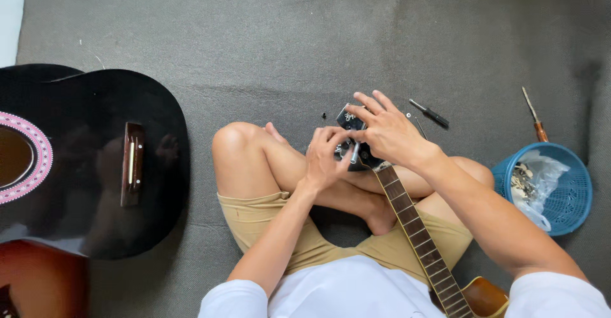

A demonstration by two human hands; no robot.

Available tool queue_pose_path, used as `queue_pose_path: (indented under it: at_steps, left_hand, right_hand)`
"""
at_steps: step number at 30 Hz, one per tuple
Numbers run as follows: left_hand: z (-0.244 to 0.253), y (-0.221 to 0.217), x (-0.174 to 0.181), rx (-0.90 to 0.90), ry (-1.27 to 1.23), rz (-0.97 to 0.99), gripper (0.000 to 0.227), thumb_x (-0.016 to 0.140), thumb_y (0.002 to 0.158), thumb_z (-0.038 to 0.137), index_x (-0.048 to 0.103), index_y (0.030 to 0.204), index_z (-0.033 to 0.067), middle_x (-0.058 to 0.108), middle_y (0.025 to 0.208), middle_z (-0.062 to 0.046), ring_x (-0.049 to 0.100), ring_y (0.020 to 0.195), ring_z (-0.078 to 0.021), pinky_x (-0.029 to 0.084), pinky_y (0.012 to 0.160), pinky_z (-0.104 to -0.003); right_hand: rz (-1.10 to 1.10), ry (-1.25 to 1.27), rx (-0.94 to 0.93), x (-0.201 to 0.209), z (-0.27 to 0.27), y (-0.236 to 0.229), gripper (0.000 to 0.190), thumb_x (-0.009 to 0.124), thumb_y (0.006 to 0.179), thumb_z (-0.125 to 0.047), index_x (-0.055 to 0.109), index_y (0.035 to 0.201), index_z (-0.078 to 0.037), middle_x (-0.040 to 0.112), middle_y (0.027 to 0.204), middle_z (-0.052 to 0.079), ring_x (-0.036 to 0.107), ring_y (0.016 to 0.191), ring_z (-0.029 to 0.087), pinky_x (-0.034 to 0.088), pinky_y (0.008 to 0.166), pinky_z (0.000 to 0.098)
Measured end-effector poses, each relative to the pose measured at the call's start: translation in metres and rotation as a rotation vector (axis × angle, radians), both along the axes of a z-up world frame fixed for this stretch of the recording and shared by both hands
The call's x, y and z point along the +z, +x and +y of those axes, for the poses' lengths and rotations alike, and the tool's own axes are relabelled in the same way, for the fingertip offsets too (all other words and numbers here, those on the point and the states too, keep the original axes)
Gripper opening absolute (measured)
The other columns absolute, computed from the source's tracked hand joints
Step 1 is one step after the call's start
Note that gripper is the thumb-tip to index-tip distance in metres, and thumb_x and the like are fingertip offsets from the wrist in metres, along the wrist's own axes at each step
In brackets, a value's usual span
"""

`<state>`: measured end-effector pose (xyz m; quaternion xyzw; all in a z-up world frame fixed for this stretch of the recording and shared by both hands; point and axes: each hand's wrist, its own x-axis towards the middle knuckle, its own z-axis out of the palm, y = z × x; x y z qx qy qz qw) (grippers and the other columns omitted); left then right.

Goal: The person works on the headstock of a guitar by hand using a small wrench to tighten or loosen components, while several small parts like washers and screws lie on the floor nearby.

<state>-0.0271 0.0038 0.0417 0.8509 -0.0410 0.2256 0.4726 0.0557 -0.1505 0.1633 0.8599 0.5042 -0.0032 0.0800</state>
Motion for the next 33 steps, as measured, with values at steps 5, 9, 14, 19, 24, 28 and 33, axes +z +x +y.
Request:
queue_pose_path:
  at_steps: [5,9,14,19,24,28,33]
  left_hand:
    - [-0.001,0.013,-0.011,-0.136,-0.017,-0.117,0.010,0.075,0.085,0.015,0.075,0.094,0.0182,0.066,0.089,-0.001,0.063,0.084,-0.0233,0.056,0.078,-0.033]
    - [-0.003,0.014,0.001,-0.131,-0.054,-0.135,0.011,0.075,0.090,0.023,0.077,0.101,0.0195,0.069,0.091,0.000,0.064,0.085,-0.0217,0.057,0.078,-0.031]
    - [-0.003,0.016,-0.003,-0.101,-0.111,-0.109,0.012,0.080,0.087,0.028,0.077,0.094,0.0176,0.069,0.086,0.000,0.064,0.081,-0.0192,0.056,0.075,-0.029]
    - [-0.002,0.015,-0.001,-0.108,-0.120,-0.118,0.012,0.080,0.086,0.026,0.075,0.090,0.0159,0.068,0.084,-0.002,0.064,0.077,-0.0226,0.056,0.070,-0.033]
    - [-0.002,0.015,-0.013,-0.118,-0.087,-0.140,0.011,0.076,0.086,0.024,0.075,0.089,0.0132,0.067,0.082,-0.009,0.065,0.074,-0.0321,0.056,0.068,-0.041]
    - [-0.003,0.018,-0.004,-0.075,-0.064,-0.119,0.008,0.077,0.080,0.018,0.071,0.079,0.0129,0.065,0.076,-0.007,0.064,0.069,-0.0303,0.056,0.065,-0.039]
    - [-0.006,0.013,0.007,-0.067,-0.102,-0.061,0.009,0.078,0.076,0.013,0.069,0.074,0.0133,0.065,0.076,-0.008,0.067,0.069,-0.0315,0.056,0.064,-0.041]
  right_hand:
    - [0.010,0.209,0.061,0.021,0.002,-0.009,0.028,0.071,0.080,-0.015,0.079,0.102,-0.030,0.054,0.144,0.008,0.037,0.147,0.038,0.028,0.120,0.0563]
    - [0.115,0.494,-0.044,0.001,-0.021,-0.007,0.080,0.062,0.073,0.007,0.051,0.149,-0.018,0.042,0.156,0.016,0.034,0.148,0.042,0.032,0.116,0.0550]
    - [0.241,0.892,-0.528,-0.050,-0.052,-0.019,0.037,0.062,0.087,0.007,0.072,0.119,-0.009,0.066,0.107,0.007,0.065,0.108,0.028,0.047,0.100,0.0431]
    - [0.138,0.957,-0.475,-0.076,-0.032,-0.047,0.025,0.075,0.086,-0.018,0.074,0.110,-0.017,0.071,0.102,-0.001,0.065,0.111,0.022,0.040,0.103,0.0416]
    - [0.162,1.104,-0.548,-0.098,-0.003,-0.058,0.034,0.091,0.070,-0.027,0.077,0.101,-0.024,0.074,0.095,-0.009,0.067,0.103,0.015,0.034,0.108,0.0387]
    - [0.136,1.191,-0.623,-0.094,0.008,-0.058,0.013,0.085,0.077,-0.018,0.077,0.086,-0.021,0.070,0.082,-0.004,0.068,0.085,0.019,0.044,0.095,0.0371]
    - [0.194,1.267,-0.678,-0.088,0.011,-0.060,0.012,0.084,0.077,-0.017,0.075,0.084,-0.019,0.069,0.078,-0.004,0.068,0.081,0.019,0.046,0.091,0.0330]
